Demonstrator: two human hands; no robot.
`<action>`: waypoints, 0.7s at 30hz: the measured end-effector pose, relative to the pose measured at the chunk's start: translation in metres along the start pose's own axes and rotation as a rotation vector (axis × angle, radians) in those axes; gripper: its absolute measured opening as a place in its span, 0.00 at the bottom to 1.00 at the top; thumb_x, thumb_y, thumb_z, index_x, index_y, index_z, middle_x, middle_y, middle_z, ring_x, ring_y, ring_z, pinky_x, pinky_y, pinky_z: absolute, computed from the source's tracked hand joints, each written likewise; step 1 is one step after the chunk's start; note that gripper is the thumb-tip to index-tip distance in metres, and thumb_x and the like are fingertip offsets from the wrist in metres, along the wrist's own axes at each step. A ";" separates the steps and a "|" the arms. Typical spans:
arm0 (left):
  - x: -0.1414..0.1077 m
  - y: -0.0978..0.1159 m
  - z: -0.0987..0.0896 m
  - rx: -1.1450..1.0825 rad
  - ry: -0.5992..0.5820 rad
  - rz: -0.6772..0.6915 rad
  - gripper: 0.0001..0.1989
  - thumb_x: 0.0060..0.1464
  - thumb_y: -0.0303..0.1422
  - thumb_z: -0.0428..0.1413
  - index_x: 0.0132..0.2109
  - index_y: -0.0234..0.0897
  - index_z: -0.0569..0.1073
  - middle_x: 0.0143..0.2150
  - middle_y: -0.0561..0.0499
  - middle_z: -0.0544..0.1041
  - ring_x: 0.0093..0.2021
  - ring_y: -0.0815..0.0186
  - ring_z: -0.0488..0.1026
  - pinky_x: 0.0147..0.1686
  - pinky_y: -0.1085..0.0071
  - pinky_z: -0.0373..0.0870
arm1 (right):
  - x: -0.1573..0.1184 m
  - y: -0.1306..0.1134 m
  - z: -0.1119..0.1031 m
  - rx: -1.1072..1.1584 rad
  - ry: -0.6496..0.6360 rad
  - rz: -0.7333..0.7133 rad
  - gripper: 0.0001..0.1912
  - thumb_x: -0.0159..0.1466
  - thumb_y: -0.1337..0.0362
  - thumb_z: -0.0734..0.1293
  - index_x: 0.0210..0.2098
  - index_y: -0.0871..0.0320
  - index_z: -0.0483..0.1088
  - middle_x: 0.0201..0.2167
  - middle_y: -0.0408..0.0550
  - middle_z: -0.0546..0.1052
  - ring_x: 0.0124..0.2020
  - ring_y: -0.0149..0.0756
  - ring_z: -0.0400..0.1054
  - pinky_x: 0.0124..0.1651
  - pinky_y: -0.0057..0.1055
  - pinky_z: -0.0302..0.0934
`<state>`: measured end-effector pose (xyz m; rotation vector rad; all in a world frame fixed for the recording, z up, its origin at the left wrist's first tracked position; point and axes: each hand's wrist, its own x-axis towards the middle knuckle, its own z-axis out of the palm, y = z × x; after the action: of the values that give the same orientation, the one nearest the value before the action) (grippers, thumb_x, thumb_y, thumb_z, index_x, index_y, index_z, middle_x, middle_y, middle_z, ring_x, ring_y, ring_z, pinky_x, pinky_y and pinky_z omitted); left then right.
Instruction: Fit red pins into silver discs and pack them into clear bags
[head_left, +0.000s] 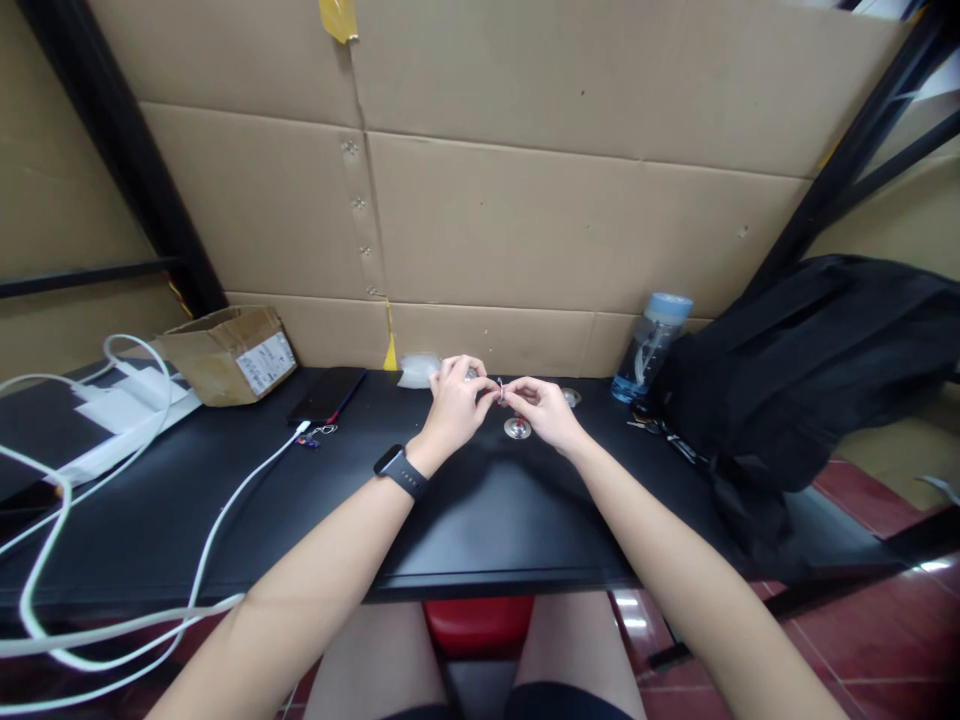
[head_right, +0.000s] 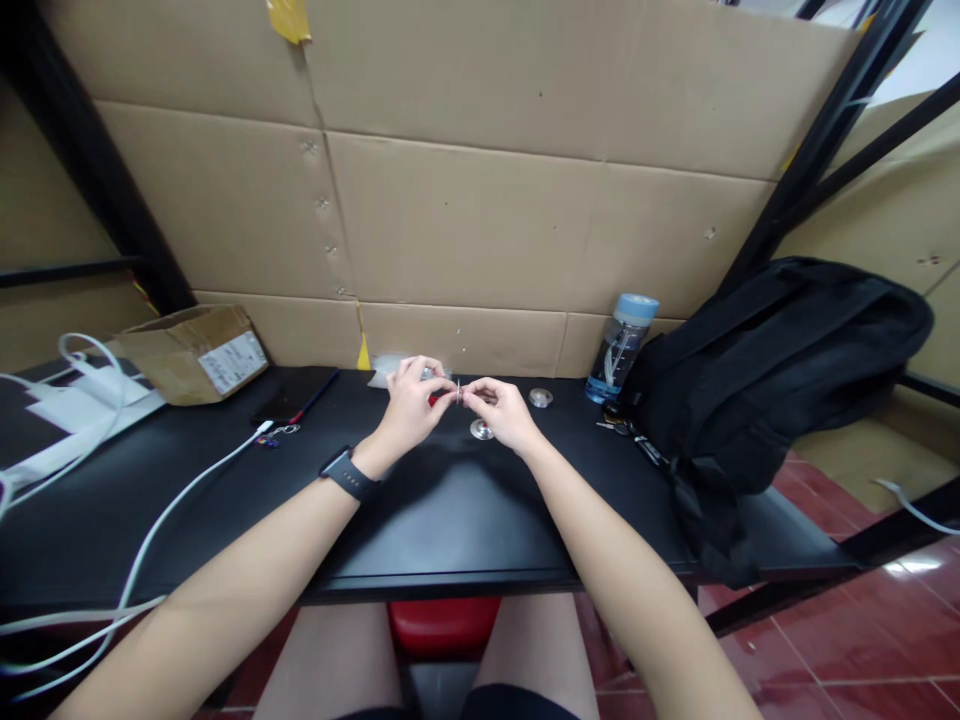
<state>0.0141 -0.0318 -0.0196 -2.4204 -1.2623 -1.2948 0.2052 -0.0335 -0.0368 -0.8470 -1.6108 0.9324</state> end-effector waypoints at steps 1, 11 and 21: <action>-0.001 0.000 0.001 0.004 -0.002 0.005 0.05 0.61 0.34 0.61 0.37 0.44 0.83 0.49 0.46 0.74 0.57 0.52 0.64 0.53 0.53 0.60 | 0.000 0.000 0.000 -0.043 0.003 -0.022 0.16 0.61 0.52 0.74 0.38 0.59 0.75 0.38 0.51 0.82 0.41 0.40 0.77 0.48 0.36 0.70; -0.003 -0.002 0.002 0.031 -0.045 0.037 0.05 0.61 0.35 0.62 0.37 0.44 0.82 0.50 0.45 0.74 0.57 0.51 0.64 0.52 0.53 0.59 | -0.003 -0.014 -0.001 -0.570 0.017 -0.218 0.08 0.68 0.62 0.66 0.38 0.56 0.77 0.41 0.50 0.82 0.40 0.39 0.76 0.36 0.31 0.65; 0.006 -0.001 -0.011 -0.165 -0.102 -0.051 0.09 0.66 0.36 0.52 0.45 0.43 0.78 0.50 0.48 0.76 0.56 0.56 0.67 0.56 0.56 0.60 | -0.003 -0.008 -0.005 -0.683 -0.074 -0.345 0.04 0.65 0.66 0.66 0.33 0.56 0.73 0.49 0.55 0.74 0.52 0.44 0.71 0.55 0.42 0.65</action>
<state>0.0076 -0.0324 -0.0087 -2.6142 -1.2978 -1.3549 0.2103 -0.0386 -0.0302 -0.9434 -2.0965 0.1554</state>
